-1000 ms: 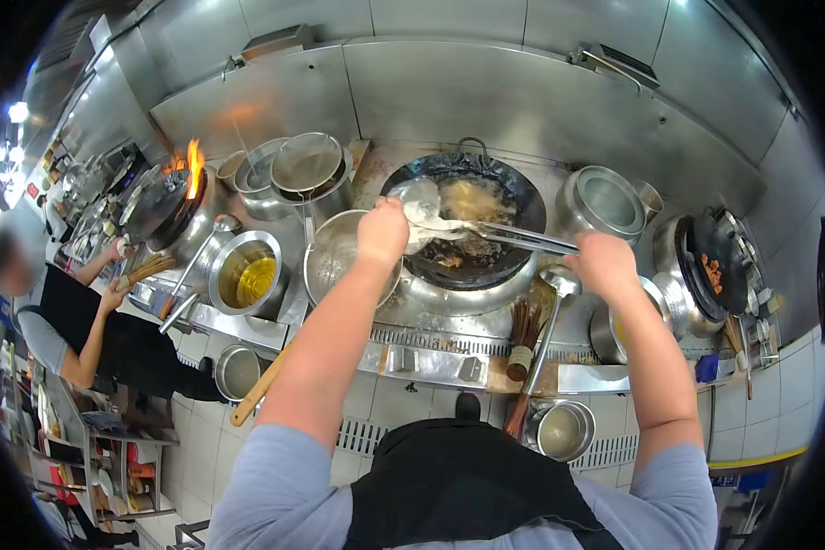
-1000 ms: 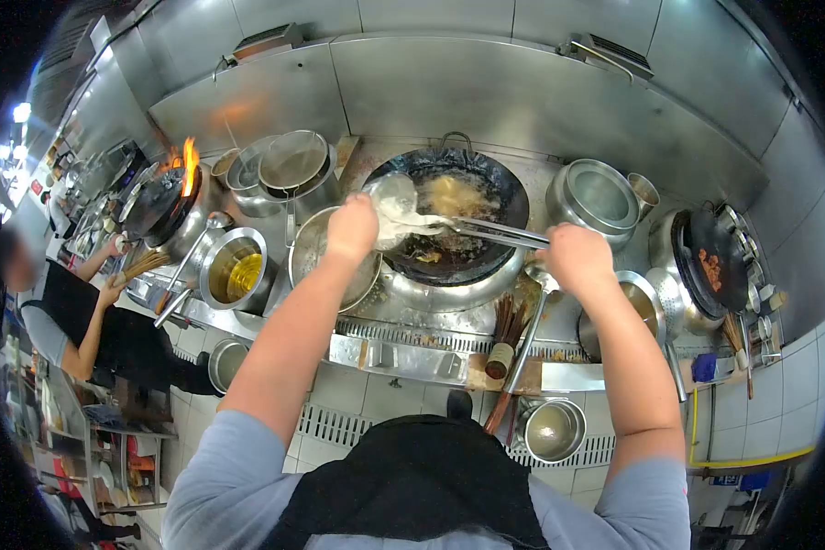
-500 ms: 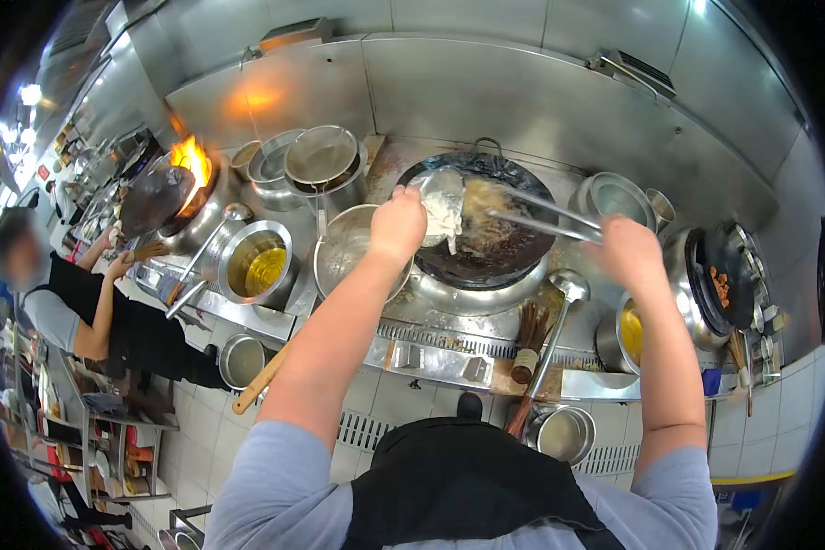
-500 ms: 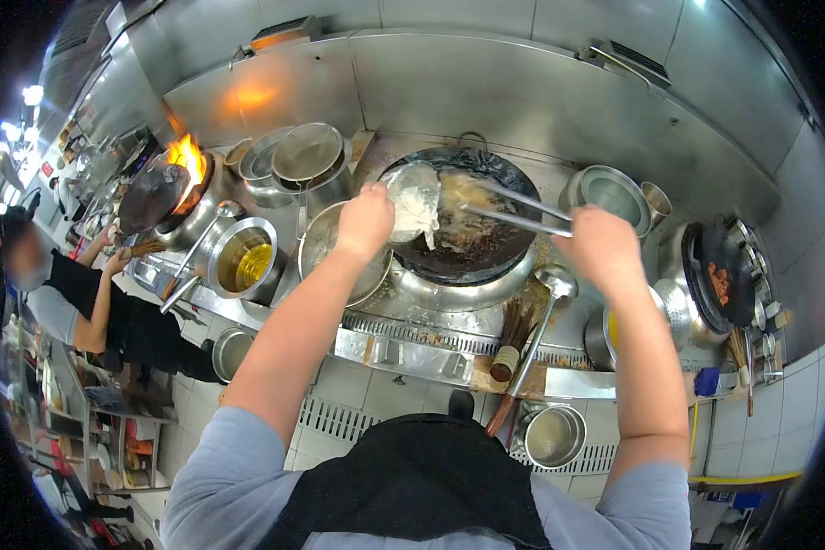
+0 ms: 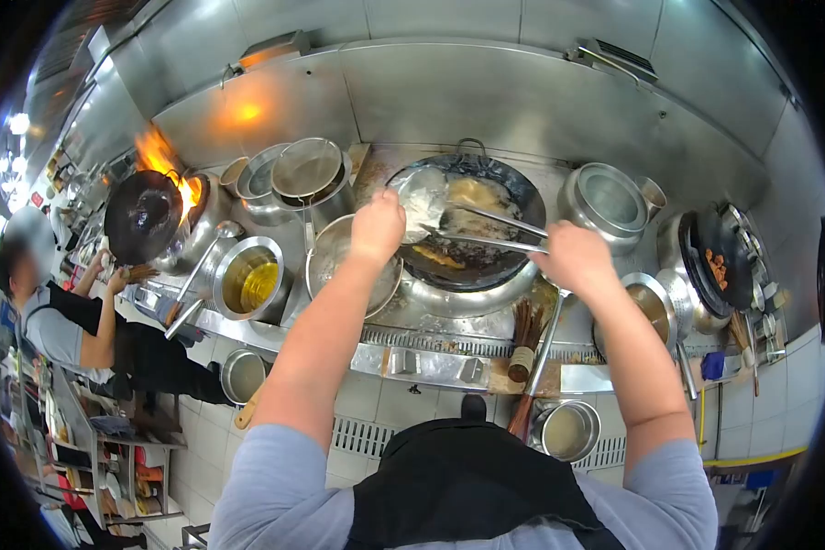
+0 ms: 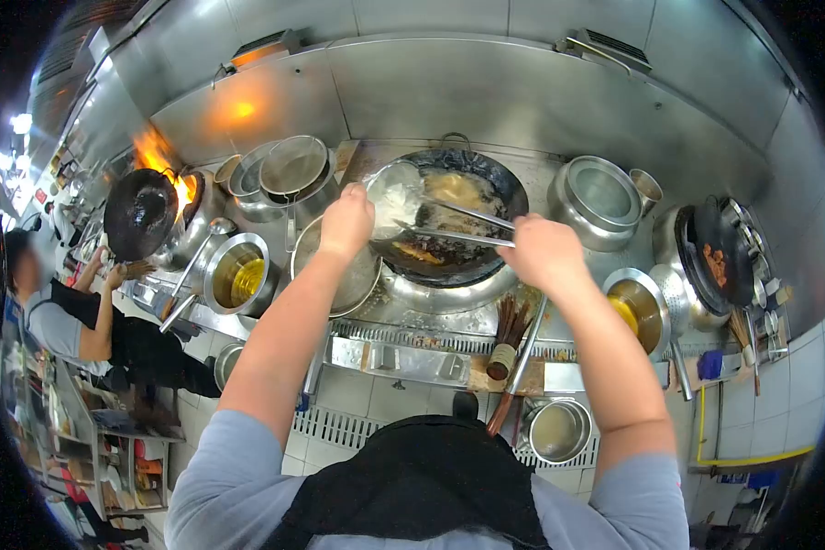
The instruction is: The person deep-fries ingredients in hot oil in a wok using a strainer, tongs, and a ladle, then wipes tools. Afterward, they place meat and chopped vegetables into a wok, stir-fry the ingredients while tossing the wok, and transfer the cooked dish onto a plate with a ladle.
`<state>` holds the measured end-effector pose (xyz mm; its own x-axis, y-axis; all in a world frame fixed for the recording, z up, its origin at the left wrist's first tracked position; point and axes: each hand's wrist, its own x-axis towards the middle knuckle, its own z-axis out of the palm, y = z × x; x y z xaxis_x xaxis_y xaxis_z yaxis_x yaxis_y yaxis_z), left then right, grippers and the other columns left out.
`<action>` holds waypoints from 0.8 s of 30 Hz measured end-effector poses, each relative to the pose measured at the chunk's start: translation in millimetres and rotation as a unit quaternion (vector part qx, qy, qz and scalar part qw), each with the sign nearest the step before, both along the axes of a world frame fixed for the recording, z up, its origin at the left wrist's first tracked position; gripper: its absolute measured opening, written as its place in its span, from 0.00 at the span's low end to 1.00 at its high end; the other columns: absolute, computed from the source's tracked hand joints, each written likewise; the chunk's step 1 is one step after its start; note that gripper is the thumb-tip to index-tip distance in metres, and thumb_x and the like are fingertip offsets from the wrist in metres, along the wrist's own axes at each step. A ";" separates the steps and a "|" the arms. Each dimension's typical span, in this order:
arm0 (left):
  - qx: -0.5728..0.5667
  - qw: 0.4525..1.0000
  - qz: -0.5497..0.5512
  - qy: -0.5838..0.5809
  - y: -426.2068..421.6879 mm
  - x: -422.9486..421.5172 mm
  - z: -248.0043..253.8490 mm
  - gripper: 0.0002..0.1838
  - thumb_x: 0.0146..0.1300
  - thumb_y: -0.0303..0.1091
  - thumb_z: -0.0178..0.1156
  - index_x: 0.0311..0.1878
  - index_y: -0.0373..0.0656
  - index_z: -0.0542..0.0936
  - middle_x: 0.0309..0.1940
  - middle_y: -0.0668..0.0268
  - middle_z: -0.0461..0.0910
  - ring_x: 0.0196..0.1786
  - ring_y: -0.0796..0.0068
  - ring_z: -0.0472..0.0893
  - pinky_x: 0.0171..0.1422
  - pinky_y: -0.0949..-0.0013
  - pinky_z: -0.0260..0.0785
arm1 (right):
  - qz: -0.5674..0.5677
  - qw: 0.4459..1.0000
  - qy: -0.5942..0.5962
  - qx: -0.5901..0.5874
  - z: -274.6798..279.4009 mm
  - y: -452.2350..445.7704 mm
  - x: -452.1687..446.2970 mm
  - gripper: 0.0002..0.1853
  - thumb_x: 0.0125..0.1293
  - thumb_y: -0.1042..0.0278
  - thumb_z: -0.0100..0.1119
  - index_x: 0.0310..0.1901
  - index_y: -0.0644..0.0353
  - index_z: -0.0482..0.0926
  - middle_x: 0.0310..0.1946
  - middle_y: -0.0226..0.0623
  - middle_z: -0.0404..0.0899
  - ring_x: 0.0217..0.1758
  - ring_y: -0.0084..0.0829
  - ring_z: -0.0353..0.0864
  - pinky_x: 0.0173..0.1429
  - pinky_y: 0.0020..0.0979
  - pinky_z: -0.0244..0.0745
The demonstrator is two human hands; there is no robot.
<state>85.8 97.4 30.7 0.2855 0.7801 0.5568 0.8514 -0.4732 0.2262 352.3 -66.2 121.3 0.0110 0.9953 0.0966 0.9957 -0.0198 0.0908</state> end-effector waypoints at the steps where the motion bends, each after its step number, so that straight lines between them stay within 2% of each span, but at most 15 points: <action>1: 0.000 1.000 -0.007 0.002 -1.7 5.2 -2.0 0.09 0.59 0.30 0.49 0.37 0.33 0.74 0.47 0.48 0.77 0.36 0.47 0.81 0.42 0.52 0.74 | 0.008 1.000 0.008 0.018 -7.4 7.2 -6.6 0.19 0.59 0.53 0.59 0.39 0.63 0.79 0.39 0.43 0.80 0.43 0.44 0.82 0.47 0.40 0.77; 4: 0.043 0.997 -0.040 0.044 1.9 13.1 -2.5 0.09 0.60 0.32 0.52 0.38 0.36 0.74 0.42 0.49 0.78 0.34 0.51 0.81 0.41 0.54 0.75 | 0.032 0.999 -0.003 0.012 -24.5 21.2 -8.5 0.15 0.60 0.56 0.58 0.37 0.61 0.81 0.39 0.42 0.81 0.40 0.42 0.82 0.45 0.39 0.78; 6: 0.023 0.999 0.005 0.028 6.4 -0.1 -2.3 0.10 0.59 0.31 0.50 0.38 0.34 0.74 0.47 0.48 0.77 0.37 0.47 0.80 0.43 0.52 0.74 | 0.037 0.999 -0.015 0.005 -18.5 15.5 -2.6 0.15 0.60 0.55 0.59 0.37 0.60 0.81 0.39 0.42 0.81 0.41 0.42 0.82 0.45 0.39 0.78; 13: 0.007 0.996 0.079 -0.037 14.5 -43.3 13.8 0.10 0.59 0.32 0.50 0.39 0.35 0.74 0.43 0.47 0.77 0.40 0.45 0.79 0.46 0.50 0.72 | -0.001 1.000 0.010 -0.015 -27.7 34.6 1.0 0.16 0.61 0.54 0.58 0.38 0.60 0.82 0.40 0.41 0.82 0.44 0.41 0.82 0.48 0.39 0.77; 15: -0.003 0.995 0.089 -0.049 11.3 -51.5 15.2 0.10 0.59 0.32 0.50 0.39 0.35 0.74 0.41 0.46 0.78 0.41 0.45 0.79 0.47 0.50 0.71 | -0.043 0.995 0.027 -0.090 -34.3 59.3 -13.2 0.18 0.62 0.54 0.55 0.39 0.61 0.82 0.43 0.43 0.82 0.47 0.43 0.81 0.51 0.38 0.76; 17: 0.034 0.991 0.123 -0.046 12.3 -60.1 14.4 0.10 0.60 0.30 0.49 0.39 0.33 0.74 0.42 0.47 0.78 0.35 0.46 0.80 0.41 0.52 0.74 | -0.071 0.992 0.062 -0.090 -40.7 80.2 -22.9 0.18 0.62 0.54 0.55 0.40 0.61 0.83 0.44 0.44 0.82 0.49 0.42 0.81 0.52 0.38 0.76; 18: 0.037 0.989 0.120 -0.073 5.5 -62.6 18.8 0.12 0.60 0.31 0.50 0.42 0.33 0.74 0.42 0.45 0.78 0.37 0.45 0.80 0.43 0.51 0.73 | -0.097 0.987 0.094 -0.092 -39.0 87.8 -27.1 0.18 0.63 0.54 0.54 0.41 0.61 0.83 0.46 0.45 0.81 0.50 0.42 0.80 0.53 0.38 0.76; 21: 0.050 0.983 0.128 -0.122 -7.5 -80.5 16.9 0.13 0.59 0.31 0.51 0.42 0.32 0.75 0.40 0.44 0.78 0.38 0.43 0.79 0.44 0.50 0.72 | -0.075 0.990 0.079 -0.089 -32.1 98.5 -27.6 0.19 0.63 0.54 0.53 0.44 0.61 0.82 0.46 0.46 0.81 0.51 0.42 0.80 0.54 0.38 0.75; 23: 0.028 0.977 0.146 -0.154 -29.5 -90.9 21.5 0.12 0.58 0.31 0.51 0.41 0.32 0.76 0.38 0.44 0.78 0.38 0.42 0.79 0.44 0.50 0.71 | -0.132 0.978 0.141 -0.080 -18.4 93.4 -23.5 0.22 0.63 0.51 0.51 0.45 0.63 0.81 0.47 0.48 0.80 0.52 0.44 0.79 0.56 0.39 0.73; 24: 0.012 0.969 0.161 -0.186 -41.6 -96.6 25.1 0.11 0.58 0.30 0.51 0.39 0.32 0.76 0.36 0.45 0.79 0.38 0.41 0.78 0.44 0.50 0.70 | -0.125 0.981 0.132 -0.062 -19.9 89.9 -14.7 0.25 0.63 0.47 0.50 0.45 0.64 0.80 0.47 0.50 0.80 0.53 0.45 0.79 0.56 0.39 0.73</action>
<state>-10.8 55.8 55.8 -0.1932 0.7814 0.5934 0.8177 -0.2060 0.5376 337.6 23.7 101.4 0.2639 0.9625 -0.0636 0.9505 -0.2707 -0.1524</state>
